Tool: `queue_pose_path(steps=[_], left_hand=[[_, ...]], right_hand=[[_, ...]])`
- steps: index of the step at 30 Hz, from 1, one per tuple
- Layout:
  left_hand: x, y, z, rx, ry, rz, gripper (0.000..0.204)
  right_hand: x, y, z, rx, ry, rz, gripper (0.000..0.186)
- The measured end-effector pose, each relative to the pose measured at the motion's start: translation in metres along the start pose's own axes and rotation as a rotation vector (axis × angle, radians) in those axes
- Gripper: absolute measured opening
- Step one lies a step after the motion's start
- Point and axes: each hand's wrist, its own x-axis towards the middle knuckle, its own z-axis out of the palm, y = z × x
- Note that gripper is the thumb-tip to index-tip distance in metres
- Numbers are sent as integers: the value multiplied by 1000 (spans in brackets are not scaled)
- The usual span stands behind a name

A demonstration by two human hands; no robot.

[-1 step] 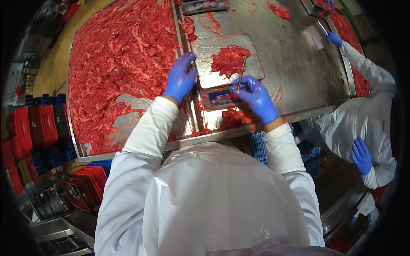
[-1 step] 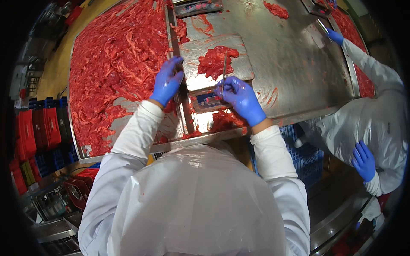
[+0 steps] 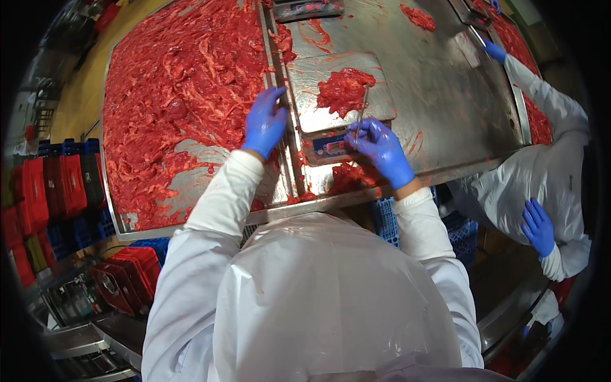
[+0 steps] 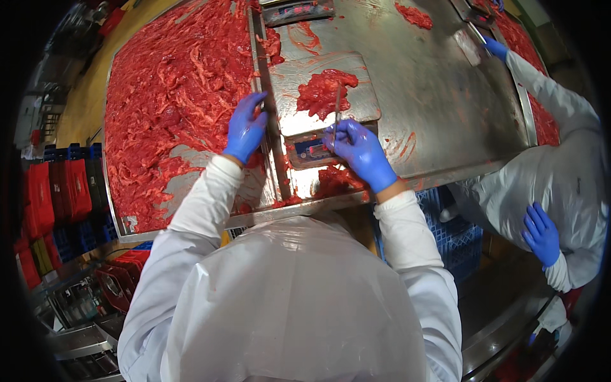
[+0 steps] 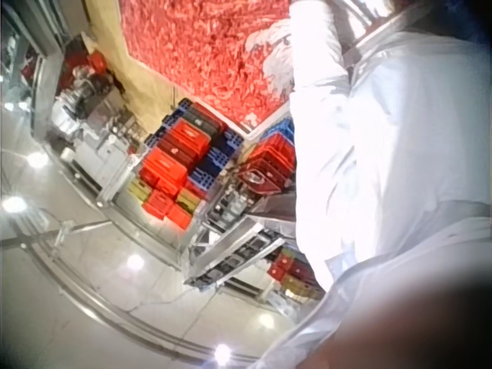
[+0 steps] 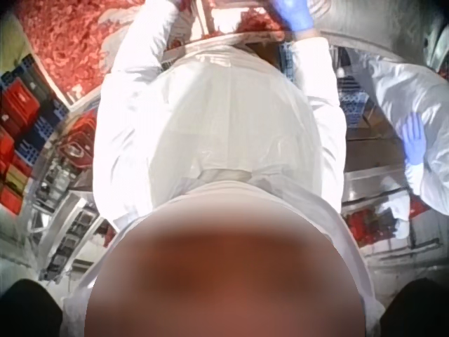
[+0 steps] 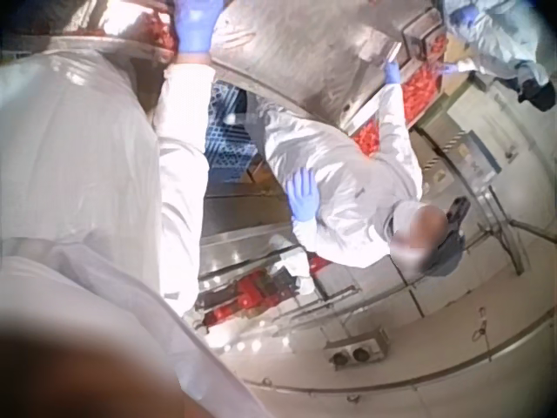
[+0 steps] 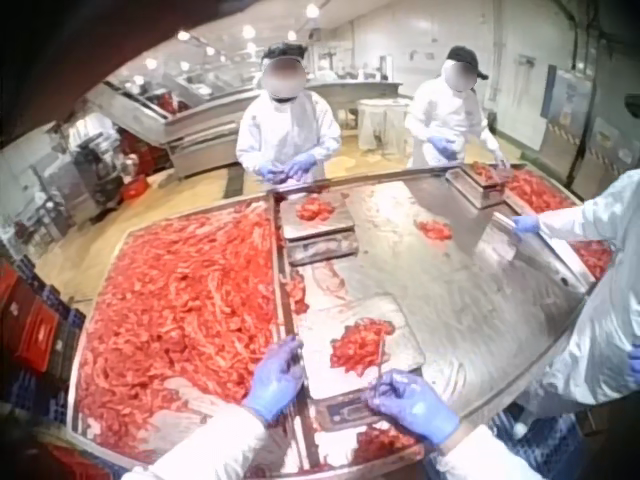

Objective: The person uses a knife to cut pieces of raw red meat on a stainless steel table. They repeatedly pick up portions of meat, slice them, and place the cut pieces onto a digital scale before moving them aside.

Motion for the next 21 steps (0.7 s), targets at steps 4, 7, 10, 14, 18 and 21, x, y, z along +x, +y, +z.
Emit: queue_pose_path(steps=[4,7,10,14,18,21], left_hand=[[-16,-29,-9,272,67,-99,69],[1,17,-8,726,-108,107,74],[-1,2,12,651,-339,91,41],[-38,15,5,460,-400,-19,22],[-34,16,-38,-565,-704,-410,15],[3,103,-66,-854,-791,-323,27]], right_hand=[[-22,23,10,58,-66,51,30],[-25,29,21,-44,-95,59,28],[-30,23,26,11,-115,72,19],[-44,30,10,41,-6,155,19],[-60,46,-5,121,62,97,22],[-61,36,-4,178,84,143,21]])
